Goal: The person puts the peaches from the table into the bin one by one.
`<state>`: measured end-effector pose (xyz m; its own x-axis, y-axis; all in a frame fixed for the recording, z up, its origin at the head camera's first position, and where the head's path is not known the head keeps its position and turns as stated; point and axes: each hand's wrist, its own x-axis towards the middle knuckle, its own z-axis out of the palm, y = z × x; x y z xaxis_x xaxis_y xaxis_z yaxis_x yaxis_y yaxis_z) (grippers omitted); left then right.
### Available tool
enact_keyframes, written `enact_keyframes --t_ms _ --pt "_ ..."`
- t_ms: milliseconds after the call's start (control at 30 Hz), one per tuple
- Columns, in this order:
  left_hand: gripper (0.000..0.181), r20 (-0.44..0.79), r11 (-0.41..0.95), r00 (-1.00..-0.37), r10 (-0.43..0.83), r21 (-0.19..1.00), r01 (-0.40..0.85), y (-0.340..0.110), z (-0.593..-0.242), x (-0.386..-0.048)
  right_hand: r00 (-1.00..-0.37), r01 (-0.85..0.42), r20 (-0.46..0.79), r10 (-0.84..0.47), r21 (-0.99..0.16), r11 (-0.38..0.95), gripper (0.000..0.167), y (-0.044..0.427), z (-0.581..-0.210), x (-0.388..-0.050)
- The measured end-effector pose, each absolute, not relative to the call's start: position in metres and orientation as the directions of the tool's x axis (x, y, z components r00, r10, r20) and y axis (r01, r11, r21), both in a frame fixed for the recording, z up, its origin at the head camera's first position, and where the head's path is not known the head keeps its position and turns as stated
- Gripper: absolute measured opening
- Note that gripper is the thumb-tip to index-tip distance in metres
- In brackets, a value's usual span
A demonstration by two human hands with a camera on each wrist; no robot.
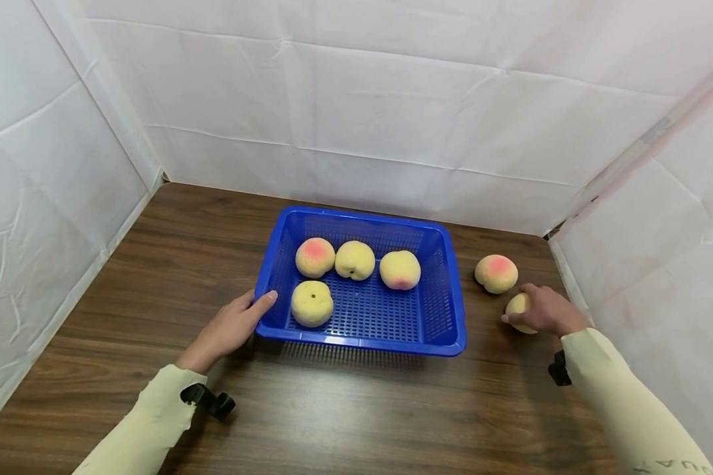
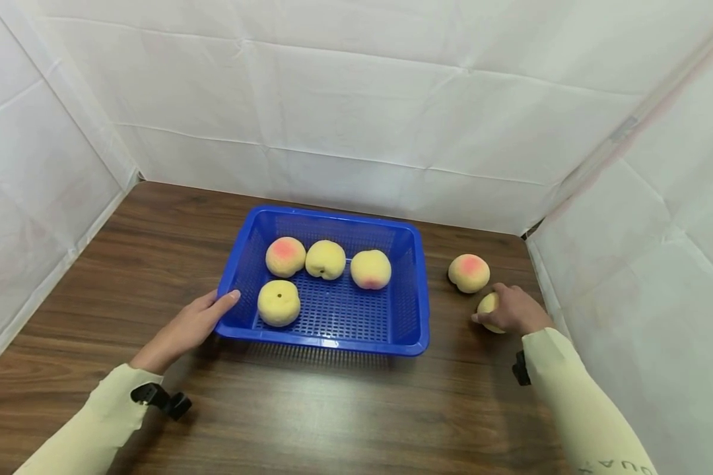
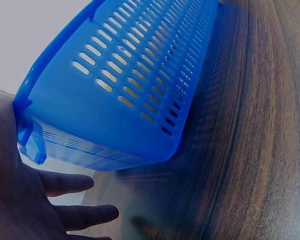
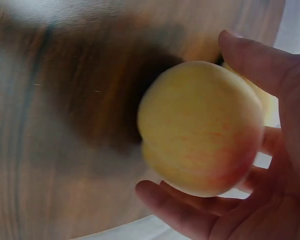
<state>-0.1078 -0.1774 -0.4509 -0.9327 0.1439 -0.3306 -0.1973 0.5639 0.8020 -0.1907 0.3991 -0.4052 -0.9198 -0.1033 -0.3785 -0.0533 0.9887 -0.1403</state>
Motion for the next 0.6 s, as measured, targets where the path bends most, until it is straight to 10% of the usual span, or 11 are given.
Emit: enact_keyframes --t_ms 600 --pt "0.083 -0.346 0.567 -0.929 0.132 0.795 -0.215 -0.177 -0.450 -0.108 -0.960 -0.061 -0.258 -0.108 -0.183 0.981 0.079 0.409 -0.433 -0.193"
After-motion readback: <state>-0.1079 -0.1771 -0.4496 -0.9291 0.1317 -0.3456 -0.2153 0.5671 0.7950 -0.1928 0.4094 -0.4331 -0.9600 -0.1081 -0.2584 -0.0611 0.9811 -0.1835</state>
